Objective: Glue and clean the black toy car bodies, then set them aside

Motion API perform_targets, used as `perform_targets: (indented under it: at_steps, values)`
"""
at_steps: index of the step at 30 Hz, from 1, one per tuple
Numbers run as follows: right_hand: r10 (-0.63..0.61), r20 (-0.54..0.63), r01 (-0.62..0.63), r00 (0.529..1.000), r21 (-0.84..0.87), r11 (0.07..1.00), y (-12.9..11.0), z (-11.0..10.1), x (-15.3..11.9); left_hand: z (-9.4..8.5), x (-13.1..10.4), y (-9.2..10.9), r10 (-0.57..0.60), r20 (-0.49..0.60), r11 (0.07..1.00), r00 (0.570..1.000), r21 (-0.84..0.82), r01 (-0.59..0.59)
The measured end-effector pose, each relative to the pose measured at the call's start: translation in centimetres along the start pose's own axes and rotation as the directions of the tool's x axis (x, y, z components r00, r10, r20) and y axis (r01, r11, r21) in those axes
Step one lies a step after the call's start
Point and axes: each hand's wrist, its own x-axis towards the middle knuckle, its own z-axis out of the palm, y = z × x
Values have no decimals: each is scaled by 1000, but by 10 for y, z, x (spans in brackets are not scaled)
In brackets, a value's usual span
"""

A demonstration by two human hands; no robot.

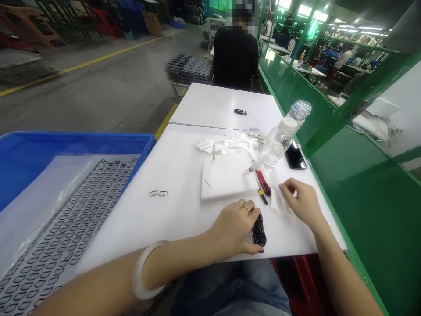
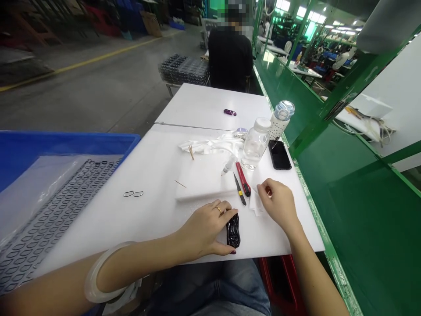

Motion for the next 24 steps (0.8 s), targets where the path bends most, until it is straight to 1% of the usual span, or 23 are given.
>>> perform_targets:
  at_steps: [2, 4, 5, 7, 8, 9, 10, 11, 13, 15, 17, 19, 22, 24]
  values:
    - [-17, 82, 15, 996, 23, 1000, -7, 5, -1, 0, 0, -1, -4, 1, 1000, 1000, -5, 4]
    - [15, 99, -26, 995, 116, 993, -9, 7, -1, 0, 0, -2, -2, 0, 1000, 1000, -14, 2]
    - [61, 99, -80, 993, 203, 976, -7, 6, -1, 1, 0, -2, 2, -1, 1000, 1000, -18, -2]
    - [195, 108, -222, 975, 388, 895, -1, 2, 0, 2, 0, -3, 11, -8, 1000, 1000, -19, -11]
    - [261, 109, -282, 959, 444, 851, 3, -1, 1, 3, -1, -4, 13, -13, 1000, 1000, -17, -13]
    - [303, 108, -317, 947, 462, 828, 7, -4, 0, 3, -1, -4, 13, -20, 1000, 1000, -14, -14]
    - [310, 110, -326, 944, 447, 833, 10, -7, 0, 4, -1, -4, 13, -25, 1000, 1000, -12, -13]
    - [287, 122, -312, 950, 411, 857, 12, -11, -1, 4, -1, -3, 13, -29, 1000, 999, -11, -13]
    - [205, 195, -264, 959, 357, 896, 15, -18, -3, 3, -1, -3, 12, -26, 1000, 1000, -12, -12]
    - [148, 258, -244, 955, 394, 886, 16, -25, -6, 2, -1, -3, 14, -12, 1000, 1000, -10, -14]
    - [158, 244, -259, 957, 470, 844, 19, -29, -9, 2, 0, -3, 14, -1, 1000, 1000, -5, -14]
    - [197, 203, -275, 959, 502, 820, 22, -29, -14, 1, 0, -3, 10, 1, 1000, 1000, -1, -10]
    - [232, 167, -282, 958, 435, 855, 30, -25, -24, 2, -1, -3, 9, -4, 1000, 1000, 3, -9]
    - [226, 202, -289, 953, 376, 880, 38, -24, -29, 2, -1, -3, 16, -6, 1000, 1000, 5, -16]
